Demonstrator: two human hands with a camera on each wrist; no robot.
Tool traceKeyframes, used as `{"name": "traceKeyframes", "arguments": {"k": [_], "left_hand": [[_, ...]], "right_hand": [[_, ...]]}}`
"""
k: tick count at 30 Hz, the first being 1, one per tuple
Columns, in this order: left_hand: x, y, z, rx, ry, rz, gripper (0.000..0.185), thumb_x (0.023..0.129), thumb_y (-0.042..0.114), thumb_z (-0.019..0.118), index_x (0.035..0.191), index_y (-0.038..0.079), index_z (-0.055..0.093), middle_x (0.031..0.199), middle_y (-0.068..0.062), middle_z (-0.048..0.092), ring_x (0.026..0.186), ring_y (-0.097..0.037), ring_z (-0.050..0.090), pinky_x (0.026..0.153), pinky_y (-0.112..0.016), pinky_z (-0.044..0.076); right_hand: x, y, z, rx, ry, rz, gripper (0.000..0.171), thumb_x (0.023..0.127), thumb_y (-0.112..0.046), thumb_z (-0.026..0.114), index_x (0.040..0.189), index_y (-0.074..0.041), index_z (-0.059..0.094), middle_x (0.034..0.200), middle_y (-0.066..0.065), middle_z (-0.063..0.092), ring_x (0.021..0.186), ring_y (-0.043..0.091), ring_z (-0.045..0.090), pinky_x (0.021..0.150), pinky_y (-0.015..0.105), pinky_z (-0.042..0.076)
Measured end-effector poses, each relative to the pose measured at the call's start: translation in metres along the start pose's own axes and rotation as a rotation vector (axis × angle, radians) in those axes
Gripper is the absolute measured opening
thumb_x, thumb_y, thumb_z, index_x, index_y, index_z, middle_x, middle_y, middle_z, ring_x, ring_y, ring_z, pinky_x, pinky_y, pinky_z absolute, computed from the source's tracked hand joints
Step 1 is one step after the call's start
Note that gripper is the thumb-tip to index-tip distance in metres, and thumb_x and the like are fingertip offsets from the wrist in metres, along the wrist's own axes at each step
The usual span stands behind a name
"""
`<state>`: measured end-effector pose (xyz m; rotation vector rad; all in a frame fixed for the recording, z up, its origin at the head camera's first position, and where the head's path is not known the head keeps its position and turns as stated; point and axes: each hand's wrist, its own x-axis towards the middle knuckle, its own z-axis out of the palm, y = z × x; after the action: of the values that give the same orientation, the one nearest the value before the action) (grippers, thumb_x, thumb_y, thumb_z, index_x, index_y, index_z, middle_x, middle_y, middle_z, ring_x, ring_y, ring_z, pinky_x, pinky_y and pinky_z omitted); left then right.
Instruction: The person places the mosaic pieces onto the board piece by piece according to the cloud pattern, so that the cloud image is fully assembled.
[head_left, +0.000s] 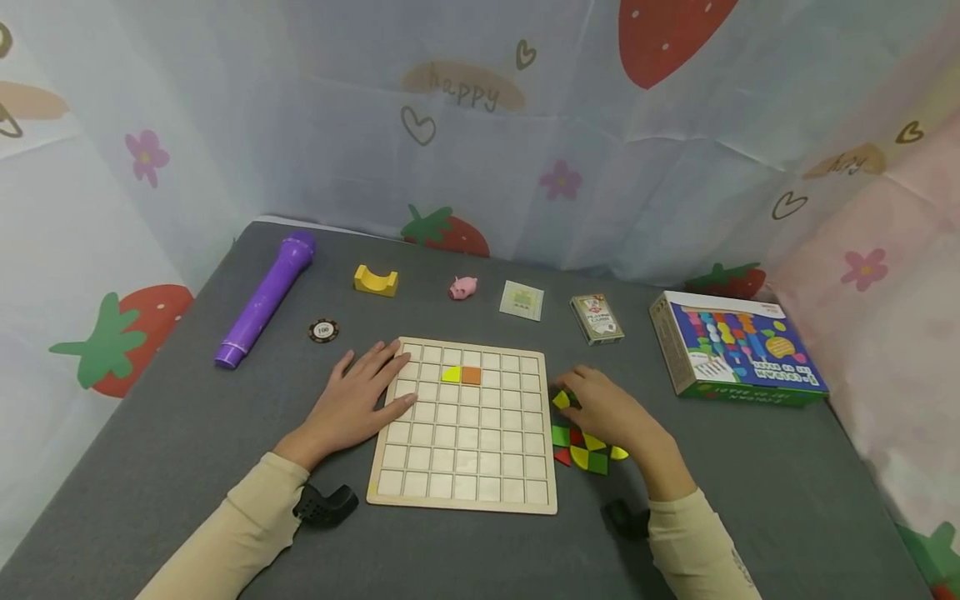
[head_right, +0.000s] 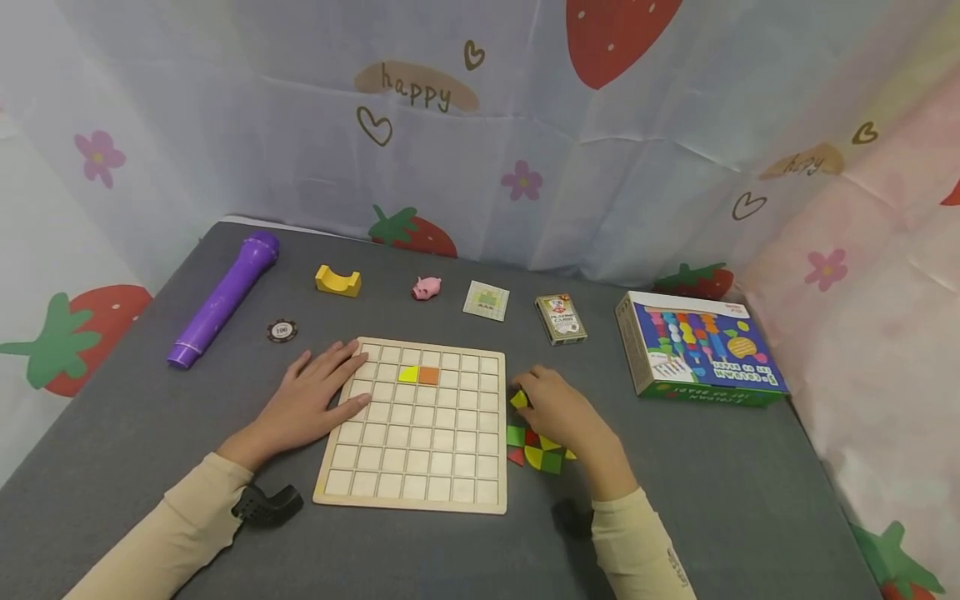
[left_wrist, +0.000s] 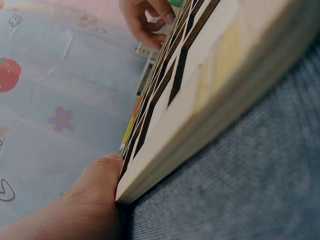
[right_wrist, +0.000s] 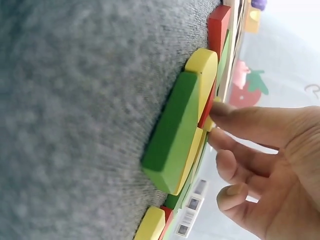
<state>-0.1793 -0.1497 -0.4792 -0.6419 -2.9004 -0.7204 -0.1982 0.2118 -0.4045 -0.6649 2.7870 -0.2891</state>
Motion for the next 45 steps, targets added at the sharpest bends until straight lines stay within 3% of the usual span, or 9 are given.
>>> {"name": "traceKeyframes", "arguments": {"k": [10,20,27,31,38,45], "left_hand": [[0.001,0.0,-0.002,0.002,0.001,0.003,0.068,0.095,0.05,0.053,0.149,0.014,0.036,0.158,-0.008,0.025,0.145,-0.03,0.021,0.114,-0.06,0.009],[-0.001,-0.001,0.003,-0.001,0.023,0.018,0.067,0.094,0.05,0.053,0.148,0.013,0.038,0.157,-0.009,0.028,0.144,-0.031,0.024,0.113,-0.06,0.011],[-0.001,0.0,0.004,0.0,0.019,0.015,0.067,0.094,0.05,0.053,0.149,0.013,0.037,0.157,-0.008,0.027,0.145,-0.03,0.023,0.114,-0.06,0.01],[-0.002,0.001,0.004,-0.006,0.027,0.019,0.067,0.094,0.05,0.053,0.148,0.013,0.038,0.157,-0.009,0.028,0.144,-0.03,0.024,0.113,-0.06,0.011],[-0.002,0.001,0.004,-0.002,0.032,0.021,0.067,0.094,0.05,0.054,0.148,0.013,0.038,0.157,-0.009,0.028,0.144,-0.03,0.024,0.113,-0.06,0.011],[-0.002,0.0,0.002,-0.004,0.056,0.026,0.066,0.094,0.049,0.054,0.148,0.012,0.039,0.156,-0.01,0.03,0.143,-0.032,0.026,0.112,-0.061,0.013]], "right_hand": [[0.003,-0.003,0.001,0.017,0.009,0.026,0.031,0.09,-0.01,0.066,0.119,0.001,0.061,0.117,0.015,0.058,0.106,0.028,0.057,0.088,0.043,0.052],[0.015,-0.019,-0.011,0.031,0.035,-0.064,0.033,0.09,-0.01,0.067,0.121,0.0,0.059,0.109,0.01,0.056,0.092,0.02,0.056,0.08,0.036,0.052],[0.038,-0.041,-0.012,0.101,-0.012,-0.068,0.032,0.092,-0.009,0.064,0.123,-0.002,0.058,0.117,0.01,0.055,0.101,0.021,0.056,0.086,0.036,0.051],[0.049,-0.047,-0.007,0.133,-0.045,-0.11,0.03,0.092,-0.005,0.06,0.122,-0.002,0.059,0.116,0.01,0.054,0.096,0.02,0.054,0.084,0.035,0.049],[0.058,-0.055,-0.001,0.133,-0.055,-0.163,0.03,0.092,-0.005,0.059,0.122,-0.002,0.059,0.112,0.009,0.055,0.093,0.018,0.053,0.083,0.035,0.049],[0.061,-0.057,-0.002,0.112,-0.045,-0.15,0.029,0.093,-0.009,0.061,0.122,-0.004,0.057,0.112,0.009,0.056,0.094,0.018,0.055,0.082,0.035,0.049]]}}
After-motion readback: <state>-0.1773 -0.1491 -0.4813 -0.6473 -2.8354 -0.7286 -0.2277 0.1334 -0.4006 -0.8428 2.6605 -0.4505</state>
